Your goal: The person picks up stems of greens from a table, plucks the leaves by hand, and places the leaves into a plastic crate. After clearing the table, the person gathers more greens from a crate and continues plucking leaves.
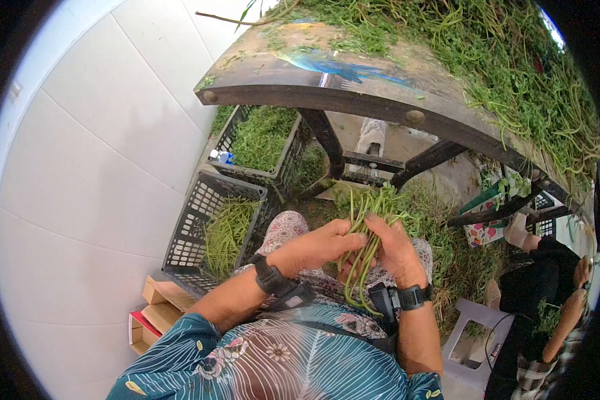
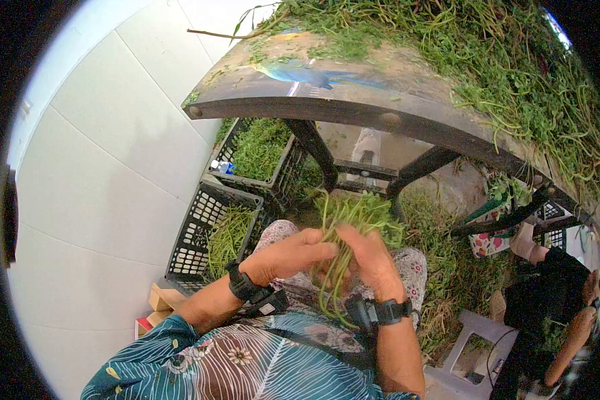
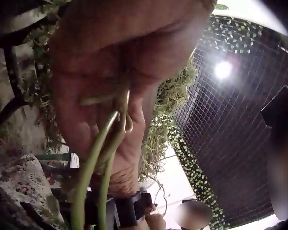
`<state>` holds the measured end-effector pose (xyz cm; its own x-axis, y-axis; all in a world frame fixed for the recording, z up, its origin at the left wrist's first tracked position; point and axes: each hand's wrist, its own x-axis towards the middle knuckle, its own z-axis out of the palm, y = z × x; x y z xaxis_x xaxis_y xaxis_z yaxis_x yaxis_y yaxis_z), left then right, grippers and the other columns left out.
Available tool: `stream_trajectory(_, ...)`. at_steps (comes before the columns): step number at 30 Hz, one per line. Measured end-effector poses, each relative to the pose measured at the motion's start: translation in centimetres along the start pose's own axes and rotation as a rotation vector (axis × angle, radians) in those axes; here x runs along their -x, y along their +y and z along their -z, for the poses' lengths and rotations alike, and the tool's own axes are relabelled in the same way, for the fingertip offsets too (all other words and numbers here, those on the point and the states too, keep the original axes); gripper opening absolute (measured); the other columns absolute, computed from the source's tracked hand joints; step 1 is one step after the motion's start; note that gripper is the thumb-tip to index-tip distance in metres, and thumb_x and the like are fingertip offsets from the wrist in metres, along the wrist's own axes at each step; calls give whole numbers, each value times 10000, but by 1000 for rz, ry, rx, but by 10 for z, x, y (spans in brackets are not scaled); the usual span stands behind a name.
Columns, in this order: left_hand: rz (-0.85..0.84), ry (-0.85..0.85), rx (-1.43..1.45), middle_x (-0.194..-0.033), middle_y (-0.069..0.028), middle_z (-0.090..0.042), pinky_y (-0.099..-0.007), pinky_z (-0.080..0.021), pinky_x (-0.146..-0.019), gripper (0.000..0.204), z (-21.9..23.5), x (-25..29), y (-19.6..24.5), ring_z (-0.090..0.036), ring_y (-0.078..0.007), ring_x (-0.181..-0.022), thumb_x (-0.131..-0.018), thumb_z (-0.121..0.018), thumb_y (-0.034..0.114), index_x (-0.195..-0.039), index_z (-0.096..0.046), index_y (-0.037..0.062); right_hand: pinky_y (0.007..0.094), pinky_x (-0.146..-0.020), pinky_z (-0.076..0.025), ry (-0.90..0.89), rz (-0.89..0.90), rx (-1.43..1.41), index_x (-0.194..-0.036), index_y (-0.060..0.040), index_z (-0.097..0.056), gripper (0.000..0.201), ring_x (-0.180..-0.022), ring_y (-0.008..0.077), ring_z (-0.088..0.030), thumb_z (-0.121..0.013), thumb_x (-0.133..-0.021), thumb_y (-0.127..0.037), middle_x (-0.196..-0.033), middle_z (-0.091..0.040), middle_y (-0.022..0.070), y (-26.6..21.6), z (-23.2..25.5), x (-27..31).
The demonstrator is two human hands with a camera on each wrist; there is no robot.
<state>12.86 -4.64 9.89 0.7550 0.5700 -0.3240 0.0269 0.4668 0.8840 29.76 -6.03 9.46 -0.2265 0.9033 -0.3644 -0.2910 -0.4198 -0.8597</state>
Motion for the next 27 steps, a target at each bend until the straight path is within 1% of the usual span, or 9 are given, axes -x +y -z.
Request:
stream_trajectory(5, 73, -92, -223, -924, -53, -621, -268, -503, -670, 312, 1, 6, 4, -592, -129, -770, -908, -454, 239, -1076, -518, -16, 293, -655, -489, -81, -33, 110, -1021, 1, -562, 330, -767, 159, -586, -560, -826, -266, -875, -613, 76, 7, 4, 1)
stream_trajectory(7, 118, -149, -205, -928, -59, -617, -268, -514, -662, 312, 3, 7, -1, -590, -129, -761, -916, -433, 242, -1068, -524, -15, 306, -685, -493, -115, -81, 214, -1044, 12, -557, 350, -799, 168, -590, -561, -823, -259, -900, -617, 84, 2, 5, 5)
stream_trajectory(10, 126, -193, -184, -940, -69, -607, -266, -526, -653, 329, 5, 5, -11, -588, -133, -759, -926, -413, 260, -1063, -531, -14, 269, -677, -456, -132, 22, 85, -960, -6, -607, 293, -786, 138, -572, -563, -807, -253, -898, -620, 60, -3, -4, 7)
stream_trajectory(13, 77, -221, -181, -954, -76, -597, -262, -527, -649, 353, 4, 4, -11, -586, -137, -770, -930, -407, 292, -1067, -532, -9, 276, -709, -461, -86, 62, 6, -964, 9, -599, 294, -784, 145, -580, -569, -799, -233, -896, -625, 68, -5, -7, 8)
stream_trajectory(16, 50, -251, -225, -951, -71, -592, -262, -527, -645, 370, 3, 0, -16, -583, -143, -798, -928, -411, 314, -1075, -530, -5, 322, -734, -506, -111, 41, -66, -1026, 14, -558, 335, -815, 206, -617, -632, -775, -194, -941, -624, 135, -4, -1, 6)
stream_trajectory(19, 52, -266, -240, -957, -69, -584, -262, -513, -677, 363, 3, 0, -16, -569, -141, -835, -926, -420, 304, -1091, -523, -2, 333, -732, -512, -93, 37, -150, -1012, 11, -560, 306, -804, 219, -618, -623, -779, -177, -932, -623, 141, -5, -5, 8)
stream_trajectory(23, 42, -306, -390, -1006, -71, -568, -260, -464, -761, 362, 9, -2, -15, -527, -120, -897, -912, -453, 286, -1125, -507, -2, 287, -719, -476, -48, 40, -204, -991, 14, -586, 303, -794, 160, -593, -576, -811, -230, -911, -624, 85, -3, -6, 5)
stream_trajectory(26, -127, -13, -540, -1049, -70, -557, -257, -421, -811, 387, 7, 2, -7, -493, -100, -930, -890, -493, 273, -1160, -491, -4, 288, -720, -476, 12, 85, -299, -1004, 16, -583, 303, -815, 163, -589, -569, -819, -223, -925, -621, 88, -1, -3, 3)
stream_trajectory(27, -166, 50, -453, -1055, -63, -555, -258, -419, -818, 401, 6, 2, -5, -489, -99, -939, -883, -502, 271, -1173, -483, -6, 287, -723, -474, 19, 102, -285, -1008, 14, -584, 302, -824, 162, -587, -567, -821, -224, -930, -620, 86, -1, -1, 2)
